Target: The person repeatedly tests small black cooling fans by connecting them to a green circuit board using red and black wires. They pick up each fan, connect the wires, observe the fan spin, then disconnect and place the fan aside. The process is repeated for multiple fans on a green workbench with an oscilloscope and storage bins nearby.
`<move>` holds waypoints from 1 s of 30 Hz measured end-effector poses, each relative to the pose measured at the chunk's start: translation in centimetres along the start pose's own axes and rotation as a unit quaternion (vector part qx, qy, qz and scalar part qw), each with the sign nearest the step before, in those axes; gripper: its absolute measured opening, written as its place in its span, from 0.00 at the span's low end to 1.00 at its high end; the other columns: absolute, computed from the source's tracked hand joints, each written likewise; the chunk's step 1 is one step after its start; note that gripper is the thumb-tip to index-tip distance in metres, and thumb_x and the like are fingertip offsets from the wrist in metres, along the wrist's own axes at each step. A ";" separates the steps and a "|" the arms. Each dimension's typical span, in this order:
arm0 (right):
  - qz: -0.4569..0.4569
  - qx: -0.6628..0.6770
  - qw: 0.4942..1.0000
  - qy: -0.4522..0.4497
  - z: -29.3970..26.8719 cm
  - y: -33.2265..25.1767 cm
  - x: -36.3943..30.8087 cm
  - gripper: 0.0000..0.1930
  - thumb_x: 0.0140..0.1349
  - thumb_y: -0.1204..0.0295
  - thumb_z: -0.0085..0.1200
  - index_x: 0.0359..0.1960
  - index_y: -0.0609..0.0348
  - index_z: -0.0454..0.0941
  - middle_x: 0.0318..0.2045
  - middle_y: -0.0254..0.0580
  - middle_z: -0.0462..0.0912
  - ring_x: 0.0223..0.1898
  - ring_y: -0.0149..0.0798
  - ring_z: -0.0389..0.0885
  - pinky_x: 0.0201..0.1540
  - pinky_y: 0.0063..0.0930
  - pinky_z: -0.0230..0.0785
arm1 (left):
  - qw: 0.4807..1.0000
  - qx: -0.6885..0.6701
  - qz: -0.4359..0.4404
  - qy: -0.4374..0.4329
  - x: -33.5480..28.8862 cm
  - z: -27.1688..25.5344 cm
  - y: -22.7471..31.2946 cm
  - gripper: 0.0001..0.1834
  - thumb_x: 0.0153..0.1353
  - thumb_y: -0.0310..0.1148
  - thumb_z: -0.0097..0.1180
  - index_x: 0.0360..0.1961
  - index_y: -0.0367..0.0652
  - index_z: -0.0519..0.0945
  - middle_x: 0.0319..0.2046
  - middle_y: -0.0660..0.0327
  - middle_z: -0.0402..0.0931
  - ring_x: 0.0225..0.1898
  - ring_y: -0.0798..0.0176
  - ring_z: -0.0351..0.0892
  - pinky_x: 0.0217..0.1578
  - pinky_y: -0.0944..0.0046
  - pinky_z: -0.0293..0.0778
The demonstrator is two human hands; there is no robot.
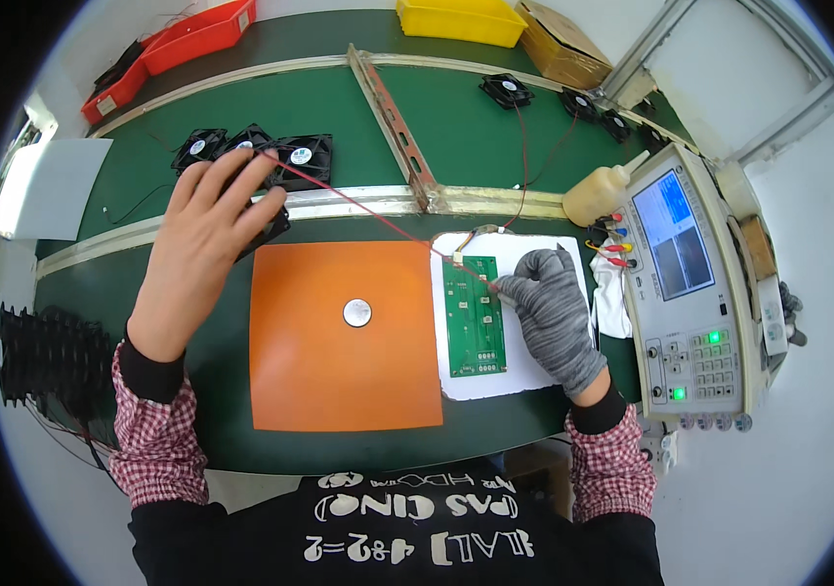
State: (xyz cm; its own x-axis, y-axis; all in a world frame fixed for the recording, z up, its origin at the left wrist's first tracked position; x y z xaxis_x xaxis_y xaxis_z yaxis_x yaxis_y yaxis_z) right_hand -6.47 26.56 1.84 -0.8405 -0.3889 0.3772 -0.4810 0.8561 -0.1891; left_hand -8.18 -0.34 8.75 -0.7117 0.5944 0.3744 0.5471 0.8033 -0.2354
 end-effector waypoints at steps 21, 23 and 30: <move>0.090 0.349 0.933 -0.015 4.2 2.6 -0.6 0.06 0.53 0.78 0.61 0.34 0.61 0.83 0.32 0.41 0.78 0.36 0.40 0.80 0.43 0.30 0.73 | 0.934 -0.345 0.023 -0.086 -2.2 5.8 7.0 0.57 0.35 0.45 0.76 0.66 0.35 0.61 0.51 0.50 0.65 0.53 0.45 0.63 0.57 0.50 0.61; 0.072 0.382 0.921 0.001 4.0 2.5 -0.8 0.06 0.54 0.80 0.60 0.35 0.61 0.82 0.32 0.41 0.78 0.36 0.41 0.79 0.43 0.31 0.73 | 0.934 -0.347 0.019 -0.084 -2.3 5.7 7.0 0.57 0.34 0.45 0.76 0.66 0.35 0.61 0.51 0.50 0.65 0.52 0.45 0.63 0.57 0.50 0.61; -0.053 0.261 0.964 0.020 2.9 0.1 -0.5 0.11 0.50 0.84 0.56 0.32 0.55 0.81 0.31 0.39 0.78 0.36 0.45 0.77 0.42 0.35 0.72 | 0.932 -0.351 0.019 -0.083 -2.6 5.6 7.1 0.56 0.35 0.42 0.76 0.67 0.35 0.60 0.51 0.49 0.65 0.53 0.45 0.63 0.57 0.50 0.61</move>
State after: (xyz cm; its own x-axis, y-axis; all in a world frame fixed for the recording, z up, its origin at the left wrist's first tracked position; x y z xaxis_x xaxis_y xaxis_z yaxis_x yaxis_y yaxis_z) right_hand -6.85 25.86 -1.04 -0.7744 -0.4419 0.4528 -0.6325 0.5208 -0.5734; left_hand -4.87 4.03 1.07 -0.7124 0.6664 0.2197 0.6853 0.5934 0.4222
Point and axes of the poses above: each hand's wrist, its own x-axis towards the middle knuckle, its own z-axis out of the palm, y = z × x, the point moved 8 cm from there along x, towards the middle knuckle
